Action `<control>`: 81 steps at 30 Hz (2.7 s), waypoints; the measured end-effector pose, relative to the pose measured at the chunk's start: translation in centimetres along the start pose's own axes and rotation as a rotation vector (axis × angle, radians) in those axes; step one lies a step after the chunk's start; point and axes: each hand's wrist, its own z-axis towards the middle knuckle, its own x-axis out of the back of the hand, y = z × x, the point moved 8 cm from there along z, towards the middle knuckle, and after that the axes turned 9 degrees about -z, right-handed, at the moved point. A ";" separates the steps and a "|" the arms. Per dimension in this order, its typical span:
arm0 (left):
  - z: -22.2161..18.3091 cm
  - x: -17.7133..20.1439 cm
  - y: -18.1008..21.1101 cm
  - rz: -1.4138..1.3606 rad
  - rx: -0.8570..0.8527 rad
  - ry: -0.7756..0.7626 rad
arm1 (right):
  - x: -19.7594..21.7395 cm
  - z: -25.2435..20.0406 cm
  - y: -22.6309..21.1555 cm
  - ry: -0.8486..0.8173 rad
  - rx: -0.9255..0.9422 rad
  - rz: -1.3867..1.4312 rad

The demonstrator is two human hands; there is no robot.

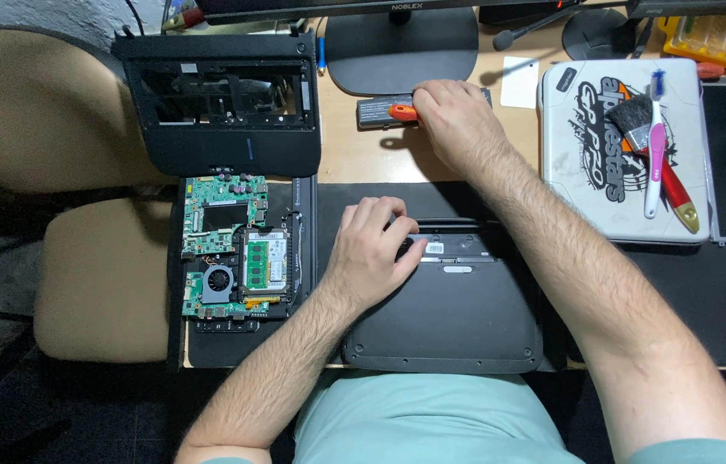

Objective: Assembling a laptop by attaching the screen to the base and securing components with a screwdriver.

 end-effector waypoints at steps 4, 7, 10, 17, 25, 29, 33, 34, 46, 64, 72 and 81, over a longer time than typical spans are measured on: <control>-0.2 -0.5 0.1 0.035 -0.046 -0.004 | 4.7 -2.0 -0.8 -0.066 -0.100 0.094; -0.8 -1.8 -0.9 0.065 -0.010 -0.034 | 8.9 -5.5 -2.4 -0.181 -0.198 0.198; -0.8 -1.9 -0.3 0.108 -0.016 -0.042 | 11.0 -10.9 -4.0 -0.325 -0.343 0.353; -1.2 -1.9 1.0 0.191 -0.034 -0.169 | 8.8 -23.5 -5.2 -0.259 -0.597 0.792; -4.9 -2.1 1.8 0.172 0.004 -0.176 | 7.3 -27.4 -5.1 0.046 -0.655 1.027; -6.5 -0.9 2.6 0.091 0.083 -0.201 | 6.3 -28.2 -4.7 0.176 -0.629 1.174; -8.2 -0.3 3.3 0.028 0.177 -0.298 | 4.2 -29.9 -4.2 0.242 -0.691 1.338; -8.4 -0.3 3.4 0.026 0.174 -0.304 | 4.9 -29.5 -4.3 0.244 -0.698 1.337; -6.9 -1.4 1.8 0.148 0.130 -0.192 | 12.3 -13.4 -5.7 -0.311 -0.393 0.875; -2.5 0.4 2.2 0.125 0.093 -0.235 | -0.7 0.4 -0.7 -0.023 0.127 -0.168; -1.7 -0.1 1.6 0.077 0.025 -0.154 | -1.1 3.9 1.5 0.052 0.092 -0.230; -1.7 0.2 1.7 0.068 0.039 -0.159 | 0.1 2.9 -2.9 -0.019 0.029 -0.197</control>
